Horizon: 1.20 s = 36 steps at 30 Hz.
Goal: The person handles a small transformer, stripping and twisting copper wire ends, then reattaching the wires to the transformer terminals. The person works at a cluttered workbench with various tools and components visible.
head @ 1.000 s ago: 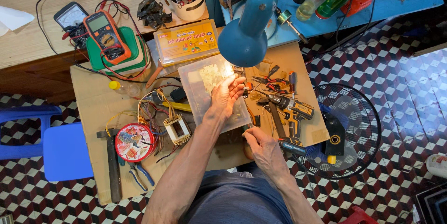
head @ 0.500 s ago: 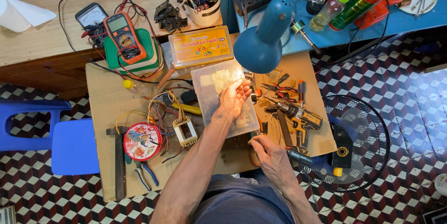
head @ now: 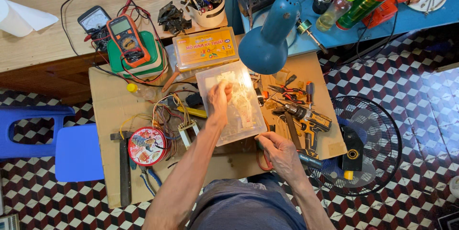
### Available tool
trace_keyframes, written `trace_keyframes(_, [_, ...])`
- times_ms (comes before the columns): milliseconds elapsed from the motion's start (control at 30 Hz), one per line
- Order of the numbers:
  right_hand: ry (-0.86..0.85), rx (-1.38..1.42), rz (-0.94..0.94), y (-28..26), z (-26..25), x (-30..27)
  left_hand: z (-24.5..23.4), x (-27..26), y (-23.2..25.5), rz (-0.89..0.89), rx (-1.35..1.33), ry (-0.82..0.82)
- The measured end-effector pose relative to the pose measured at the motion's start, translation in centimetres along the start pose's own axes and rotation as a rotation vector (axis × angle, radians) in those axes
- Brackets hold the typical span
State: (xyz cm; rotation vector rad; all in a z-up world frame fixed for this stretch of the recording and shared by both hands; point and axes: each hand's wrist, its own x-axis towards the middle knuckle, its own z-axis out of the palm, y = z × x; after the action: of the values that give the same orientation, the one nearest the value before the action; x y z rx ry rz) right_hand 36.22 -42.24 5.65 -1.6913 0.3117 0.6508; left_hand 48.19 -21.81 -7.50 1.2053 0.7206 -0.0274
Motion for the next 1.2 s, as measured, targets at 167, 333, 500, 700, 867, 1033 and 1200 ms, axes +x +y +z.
trace_keyframes(167, [0.033,-0.091,-0.079,-0.7,1.1,0.3,-0.1,-10.6,-2.1,-0.155,-0.191,-0.213])
trace_keyframes(333, [0.033,-0.277,-0.125,-0.8,1.4,-0.2,1.7,-10.9,-0.5,-0.229,-0.301,-0.333])
trace_keyframes(500, [-0.010,-0.147,-0.044,-0.5,1.4,-1.0,1.5,-6.9,1.3,-0.183,-0.199,-0.330])
trace_keyframes(700, [0.010,-0.331,-0.228,0.2,1.7,-1.8,0.7,-1.5,1.2,-0.206,-0.266,-0.288])
trace_keyframes(867, [0.057,-0.388,-0.460,0.3,1.9,-2.2,0.2,1.7,-0.5,-0.221,-0.316,-0.279])
trace_keyframes(1033, [-0.022,-0.411,-0.319,-0.1,2.3,-2.6,-0.1,5.5,-1.4,-0.250,-0.471,-0.155])
trace_keyframes(1200, [-0.009,-0.401,-0.396,-0.3,1.9,-2.5,-0.8,7.2,-1.8,-0.257,-0.486,-0.099])
